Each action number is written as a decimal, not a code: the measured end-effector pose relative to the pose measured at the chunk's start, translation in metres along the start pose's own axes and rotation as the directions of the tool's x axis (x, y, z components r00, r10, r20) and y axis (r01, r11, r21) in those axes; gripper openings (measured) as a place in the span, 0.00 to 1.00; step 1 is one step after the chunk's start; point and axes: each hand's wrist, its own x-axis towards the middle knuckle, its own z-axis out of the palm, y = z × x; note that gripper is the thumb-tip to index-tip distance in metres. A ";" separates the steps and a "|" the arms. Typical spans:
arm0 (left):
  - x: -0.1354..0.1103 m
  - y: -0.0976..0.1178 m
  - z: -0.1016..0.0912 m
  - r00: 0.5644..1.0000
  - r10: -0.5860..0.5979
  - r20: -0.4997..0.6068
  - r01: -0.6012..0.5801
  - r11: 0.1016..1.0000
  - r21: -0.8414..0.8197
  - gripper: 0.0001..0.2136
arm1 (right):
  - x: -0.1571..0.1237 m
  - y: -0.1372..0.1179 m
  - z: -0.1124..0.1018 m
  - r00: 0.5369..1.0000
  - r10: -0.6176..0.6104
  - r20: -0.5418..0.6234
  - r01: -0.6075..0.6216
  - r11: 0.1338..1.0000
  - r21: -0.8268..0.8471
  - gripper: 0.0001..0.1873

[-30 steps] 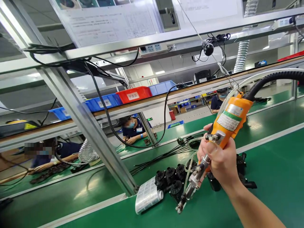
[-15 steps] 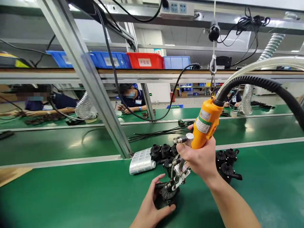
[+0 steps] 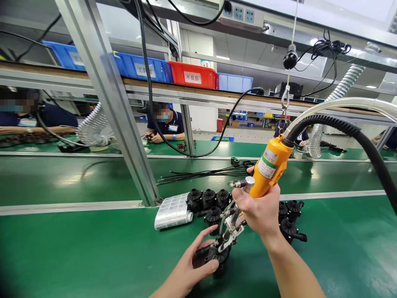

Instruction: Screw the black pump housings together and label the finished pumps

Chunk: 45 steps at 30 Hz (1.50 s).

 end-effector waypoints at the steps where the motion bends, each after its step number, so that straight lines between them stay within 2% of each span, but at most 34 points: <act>1: 0.000 0.001 0.000 1.000 -0.006 0.005 0.006 1.000 -0.012 0.44 | 0.000 -0.001 0.001 1.000 0.001 0.009 -0.001 1.000 0.007 0.28; 6: 0.001 0.001 0.001 0.999 -0.031 -0.011 0.030 0.999 -0.030 0.44 | -0.005 -0.006 0.004 0.998 0.018 0.059 -0.020 0.999 0.034 0.30; 11: 0.003 0.004 0.004 0.998 -0.055 -0.010 0.054 0.996 -0.073 0.43 | -0.006 -0.001 0.019 0.999 0.001 0.050 0.005 0.994 -0.113 0.23; 15: 0.001 0.002 0.005 0.999 -0.054 0.000 0.053 0.988 -0.145 0.41 | -0.008 0.008 0.027 0.996 0.016 0.090 0.000 0.984 -0.178 0.23; 19: 0.001 -0.002 0.005 0.997 -0.062 -0.039 0.056 0.989 -0.140 0.41 | -0.013 0.013 0.027 0.995 0.028 0.094 -0.013 0.987 -0.157 0.24; 25: 0.000 -0.005 0.005 1.000 0.014 -0.002 -0.015 0.991 -0.132 0.39 | -0.008 0.016 0.027 0.996 0.040 0.075 -0.034 0.996 -0.080 0.24; 28: -0.004 -0.010 0.006 0.999 0.044 -0.030 -0.046 0.996 -0.076 0.44 | -0.002 0.008 0.017 0.999 0.002 0.032 0.002 0.993 -0.114 0.24; 31: -0.008 -0.013 0.007 0.998 0.040 -0.042 -0.040 0.999 0.010 0.51 | 0.002 -0.008 -0.008 0.999 -0.042 -0.033 0.036 0.988 -0.152 0.27; 33: -0.010 -0.013 0.010 0.999 0.029 -0.046 -0.026 0.998 0.059 0.50 | 0.003 -0.017 -0.028 0.997 -0.057 -0.058 0.048 0.989 -0.140 0.28; 36: -0.011 -0.009 0.015 0.996 0.030 -0.079 -0.017 0.988 0.155 0.48 | -0.001 -0.026 -0.044 0.999 -0.047 0.021 0.049 0.994 -0.098 0.29; 38: -0.011 -0.007 0.018 0.995 0.044 -0.091 -0.027 0.982 0.188 0.45 | -0.008 -0.027 -0.040 0.994 -0.015 0.107 0.019 0.999 -0.035 0.30; 40: -0.011 -0.005 0.020 0.997 0.070 -0.043 -0.063 0.985 0.158 0.42 | -0.016 -0.024 -0.026 0.988 0.015 0.154 -0.022 0.999 0.047 0.30; 43: -0.008 -0.004 0.019 0.990 0.134 0.053 -0.138 0.986 0.092 0.37 | -0.026 -0.016 0.002 0.988 0.018 0.156 -0.036 0.992 0.118 0.32; 45: -0.006 -0.006 0.018 0.985 0.165 0.055 -0.169 0.982 0.084 0.37 | -0.029 -0.011 0.016 0.989 0.025 0.145 -0.044 0.991 0.130 0.34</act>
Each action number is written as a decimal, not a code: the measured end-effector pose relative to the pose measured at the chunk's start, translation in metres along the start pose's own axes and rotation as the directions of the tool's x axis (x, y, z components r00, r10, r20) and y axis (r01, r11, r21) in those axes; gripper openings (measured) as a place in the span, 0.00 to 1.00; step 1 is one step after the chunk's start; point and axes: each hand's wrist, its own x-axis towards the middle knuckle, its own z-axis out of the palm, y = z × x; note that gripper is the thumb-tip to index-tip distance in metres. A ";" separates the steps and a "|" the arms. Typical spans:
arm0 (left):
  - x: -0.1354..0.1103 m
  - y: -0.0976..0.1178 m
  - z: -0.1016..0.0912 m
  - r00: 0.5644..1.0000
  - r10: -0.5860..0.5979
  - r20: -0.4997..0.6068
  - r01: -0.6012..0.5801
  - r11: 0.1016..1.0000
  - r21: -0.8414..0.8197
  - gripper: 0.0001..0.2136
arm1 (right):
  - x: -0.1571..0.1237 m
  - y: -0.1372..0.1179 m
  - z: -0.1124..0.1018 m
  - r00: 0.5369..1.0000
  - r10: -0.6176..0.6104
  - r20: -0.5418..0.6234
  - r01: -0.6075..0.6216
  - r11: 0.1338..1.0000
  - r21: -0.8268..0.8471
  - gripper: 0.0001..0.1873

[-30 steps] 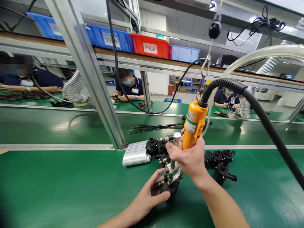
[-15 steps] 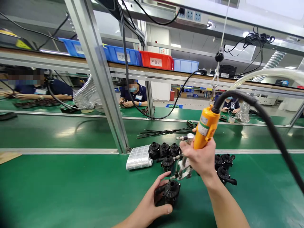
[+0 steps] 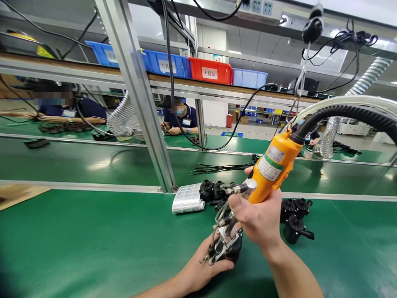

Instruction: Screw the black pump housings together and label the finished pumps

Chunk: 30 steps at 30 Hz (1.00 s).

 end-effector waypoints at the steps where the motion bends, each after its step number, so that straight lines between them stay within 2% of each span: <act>1: 0.001 -0.002 0.000 1.000 0.004 -0.012 -0.004 1.000 0.006 0.38 | 0.000 0.003 0.004 1.000 0.009 -0.005 -0.009 1.000 0.002 0.35; 7: 0.001 -0.011 -0.001 0.998 -0.042 -0.051 0.045 0.997 0.057 0.40 | 0.004 0.010 0.009 0.998 0.019 -0.053 -0.020 1.000 -0.023 0.38; 14: 0.001 -0.007 0.000 1.000 0.001 -0.002 -0.001 1.000 0.012 0.35 | -0.001 0.005 0.008 1.000 0.014 0.013 -0.014 0.999 -0.030 0.34; 18: 0.002 0.004 0.000 1.000 -0.018 -0.002 0.018 1.000 0.019 0.37 | -0.002 0.004 0.015 1.000 0.002 0.003 -0.001 0.995 -0.100 0.32; 23: 0.003 0.030 0.003 1.000 0.026 0.003 -0.026 0.992 0.122 0.35 | -0.005 0.010 0.035 0.996 -0.059 0.059 0.073 0.961 -0.266 0.20; 26: 0.003 0.038 0.005 1.000 0.027 0.000 -0.027 0.991 0.128 0.33 | -0.008 0.015 0.039 0.994 -0.024 0.102 0.052 0.960 -0.275 0.20; 30: 0.003 0.037 0.005 1.000 -0.008 -0.016 0.009 0.995 0.101 0.31 | -0.010 0.018 0.038 0.996 0.002 0.092 0.021 0.968 -0.250 0.23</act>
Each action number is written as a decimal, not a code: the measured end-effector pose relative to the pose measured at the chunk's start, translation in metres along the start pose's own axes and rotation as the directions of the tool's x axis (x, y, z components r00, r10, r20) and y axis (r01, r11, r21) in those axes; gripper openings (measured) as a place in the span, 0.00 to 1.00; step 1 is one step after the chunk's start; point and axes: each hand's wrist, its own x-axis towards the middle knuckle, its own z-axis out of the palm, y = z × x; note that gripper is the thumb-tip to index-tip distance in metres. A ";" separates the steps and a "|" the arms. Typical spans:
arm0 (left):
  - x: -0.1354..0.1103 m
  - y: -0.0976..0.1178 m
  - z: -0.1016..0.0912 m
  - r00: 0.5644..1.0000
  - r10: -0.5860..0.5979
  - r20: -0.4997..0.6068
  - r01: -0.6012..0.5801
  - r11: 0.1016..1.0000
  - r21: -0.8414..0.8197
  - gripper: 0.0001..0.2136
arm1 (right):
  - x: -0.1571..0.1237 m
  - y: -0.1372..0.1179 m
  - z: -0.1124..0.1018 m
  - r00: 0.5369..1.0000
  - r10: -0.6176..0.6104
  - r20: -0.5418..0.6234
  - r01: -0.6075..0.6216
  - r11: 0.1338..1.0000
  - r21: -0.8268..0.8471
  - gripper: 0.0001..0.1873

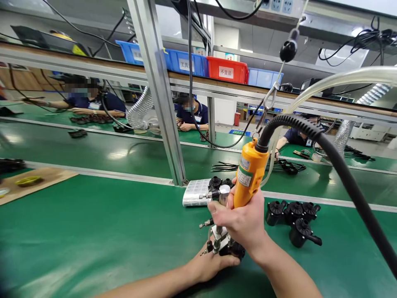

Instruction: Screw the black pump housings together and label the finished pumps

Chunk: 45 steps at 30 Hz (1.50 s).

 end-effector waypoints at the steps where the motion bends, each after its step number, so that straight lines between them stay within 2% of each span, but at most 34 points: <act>1: 0.000 -0.001 0.000 1.000 0.006 0.002 -0.006 1.000 0.003 0.29 | 0.000 0.001 0.001 1.000 0.010 0.000 -0.010 1.000 0.017 0.23; 4: 0.001 -0.009 -0.001 0.999 0.032 0.005 -0.032 0.999 0.031 0.23 | 0.002 0.004 0.001 0.998 0.058 -0.006 -0.058 0.995 0.078 0.24; 7: 0.001 -0.024 -0.001 0.999 0.016 -0.033 -0.015 1.000 0.015 0.30 | 0.006 0.004 -0.008 0.994 0.106 -0.025 -0.101 0.984 0.149 0.26; 10: -0.002 -0.038 -0.003 0.989 -0.013 -0.146 0.017 1.000 0.024 0.36 | 0.010 0.000 -0.037 0.988 0.117 -0.098 -0.094 0.972 0.214 0.29; 12: -0.005 -0.042 -0.006 0.984 -0.004 -0.178 0.015 0.998 0.063 0.41 | 0.011 -0.004 -0.061 0.984 0.093 -0.151 -0.056 0.972 0.228 0.31; 15: -0.007 -0.042 -0.011 0.997 0.009 -0.071 -0.002 0.996 0.088 0.47 | 0.015 -0.008 -0.088 0.977 0.043 -0.211 -0.012 0.989 0.144 0.31; 17: -0.005 -0.042 -0.013 1.000 -0.017 -0.023 0.019 0.995 0.098 0.47 | 0.019 -0.006 -0.093 0.965 0.003 -0.262 0.014 0.998 0.061 0.31; 20: -0.001 -0.046 -0.014 0.995 -0.069 -0.072 0.079 0.986 0.146 0.46 | 0.025 -0.001 -0.084 0.939 -0.046 -0.341 0.054 0.998 0.012 0.31; 23: 0.002 -0.053 -0.013 0.995 -0.060 -0.080 0.074 0.978 0.195 0.43 | 0.028 0.003 -0.072 0.930 -0.056 -0.363 0.071 0.997 0.026 0.31; 28: 0.001 -0.053 -0.015 0.996 0.010 -0.085 0.014 0.962 0.274 0.37 | 0.027 -0.001 -0.061 0.947 -0.021 -0.321 0.033 0.999 0.034 0.30; 32: 0.001 -0.045 -0.016 0.997 -0.002 -0.071 0.022 0.956 0.292 0.36 | 0.029 -0.004 -0.056 0.956 0.002 -0.294 0.004 1.000 0.020 0.29; 37: 0.002 -0.036 -0.013 0.999 -0.003 -0.053 0.019 0.958 0.288 0.33 | 0.032 0.000 -0.049 0.966 -0.026 -0.257 0.015 0.999 -0.044 0.24; 41: 0.002 -0.038 -0.009 0.995 -0.007 -0.104 0.033 0.967 0.253 0.32 | 0.028 0.005 -0.037 0.976 -0.041 -0.216 0.028 0.998 -0.064 0.21; 45: 0.001 -0.047 -0.007 0.984 0.050 -0.172 -0.006 0.968 0.251 0.33 | 0.024 0.010 -0.028 0.985 -0.022 -0.169 0.012 0.998 -0.058 0.23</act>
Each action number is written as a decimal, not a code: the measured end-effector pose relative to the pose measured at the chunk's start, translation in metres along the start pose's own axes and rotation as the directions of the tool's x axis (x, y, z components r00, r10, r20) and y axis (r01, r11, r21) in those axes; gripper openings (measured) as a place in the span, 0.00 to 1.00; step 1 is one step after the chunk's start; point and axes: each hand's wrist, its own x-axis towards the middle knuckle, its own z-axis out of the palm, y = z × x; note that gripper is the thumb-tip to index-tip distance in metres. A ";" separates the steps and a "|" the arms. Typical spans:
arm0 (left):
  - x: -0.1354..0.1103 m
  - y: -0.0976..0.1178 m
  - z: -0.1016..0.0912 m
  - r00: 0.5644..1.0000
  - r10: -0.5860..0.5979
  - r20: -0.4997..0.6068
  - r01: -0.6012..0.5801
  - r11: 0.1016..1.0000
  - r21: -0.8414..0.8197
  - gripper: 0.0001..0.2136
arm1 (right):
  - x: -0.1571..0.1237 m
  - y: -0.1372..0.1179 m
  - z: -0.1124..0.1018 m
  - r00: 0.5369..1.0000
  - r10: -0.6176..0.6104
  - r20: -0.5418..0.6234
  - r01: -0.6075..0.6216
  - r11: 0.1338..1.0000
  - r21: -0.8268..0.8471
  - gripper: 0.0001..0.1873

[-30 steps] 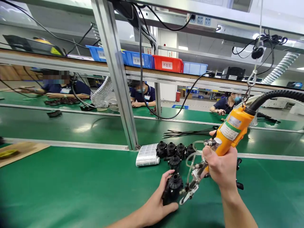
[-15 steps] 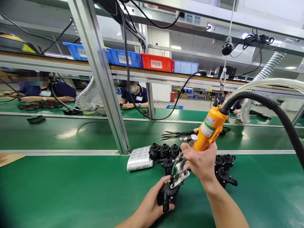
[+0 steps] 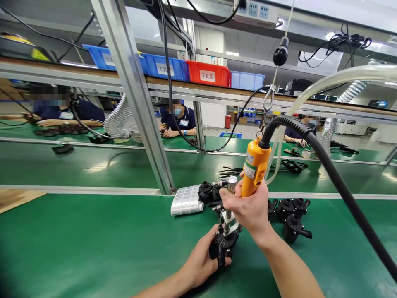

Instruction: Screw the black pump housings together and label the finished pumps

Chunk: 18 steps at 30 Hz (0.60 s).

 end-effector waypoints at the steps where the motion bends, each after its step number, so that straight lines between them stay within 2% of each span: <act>1: 0.000 -0.001 0.000 1.000 0.002 -0.002 -0.002 1.000 0.002 0.33 | -0.001 0.001 0.001 1.000 0.010 0.007 -0.010 1.000 0.004 0.24; 6: 0.000 -0.001 0.000 0.999 -0.017 0.029 0.018 1.000 -0.025 0.31 | 0.002 0.009 0.000 0.998 0.063 0.017 -0.063 0.998 0.014 0.25; 12: 0.000 -0.002 -0.011 0.994 0.027 0.102 -0.031 0.999 0.033 0.33 | 0.007 0.010 -0.005 0.999 0.036 0.004 -0.036 0.998 0.054 0.25; 15: -0.001 0.000 -0.016 0.980 0.070 0.187 -0.073 0.997 0.008 0.31 | 0.011 -0.002 -0.025 0.998 0.039 -0.047 -0.038 0.999 0.013 0.26; 18: -0.002 0.001 -0.011 0.978 0.085 0.191 -0.076 0.996 -0.055 0.29 | 0.012 -0.018 -0.055 0.995 0.046 -0.087 -0.044 0.999 0.025 0.29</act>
